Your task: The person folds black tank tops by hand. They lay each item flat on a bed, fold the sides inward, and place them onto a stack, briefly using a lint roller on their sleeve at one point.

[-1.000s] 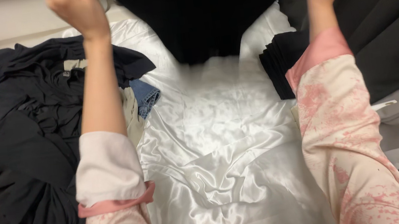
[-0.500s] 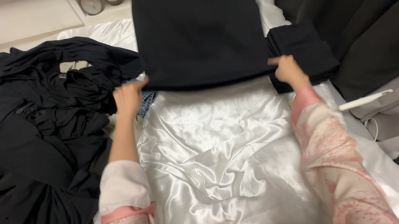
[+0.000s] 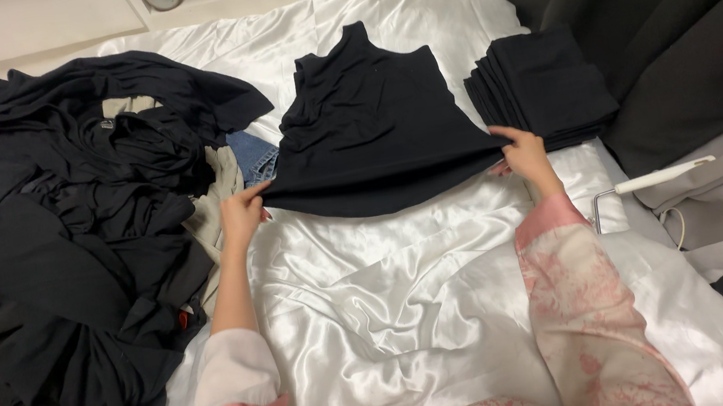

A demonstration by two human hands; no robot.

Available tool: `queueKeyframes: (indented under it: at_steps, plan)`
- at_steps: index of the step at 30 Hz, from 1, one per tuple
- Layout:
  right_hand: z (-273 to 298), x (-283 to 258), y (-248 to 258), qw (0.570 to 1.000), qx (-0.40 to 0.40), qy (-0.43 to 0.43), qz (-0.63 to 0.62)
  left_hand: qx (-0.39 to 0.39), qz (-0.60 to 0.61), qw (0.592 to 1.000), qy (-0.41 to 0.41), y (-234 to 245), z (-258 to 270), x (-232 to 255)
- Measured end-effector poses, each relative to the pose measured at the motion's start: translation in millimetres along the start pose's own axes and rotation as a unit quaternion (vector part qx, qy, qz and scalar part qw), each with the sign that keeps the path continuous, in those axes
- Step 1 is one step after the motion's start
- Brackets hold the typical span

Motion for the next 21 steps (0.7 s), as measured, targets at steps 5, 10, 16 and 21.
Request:
queueKeyframes:
  at_steps: [5,10,16,21]
  plan:
    - [30.1,-39.7,28.7,0.993,-0.003,0.085,0.086,-0.059,-0.135,0.989,-0.021,39.4,18.6,76.7]
    - [69.1,-49.9,86.3,0.962,-0.127,0.213,-0.111,-0.115,0.055,0.990,-0.058,100.8,53.4,132.5]
    - [53.4,-70.8,103.4,0.914,-0.121,0.204,-0.329,-0.053,0.266,0.959,-0.083,121.5,28.9,130.4]
    - [-15.8,-80.3,42.9,0.968,-0.179,-0.031,-0.171,-0.110,0.216,0.969,0.052,52.0,-39.1,90.5]
Point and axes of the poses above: each hand's wrist, its own z-axis away from the middle knuckle, its own y-axis out of the back of the hand, x = y × z, the point moved 5 cm from there along -z, towards the middle knuckle, and after that the axes turned 2 degrees about -x, right-handed, at the moved point
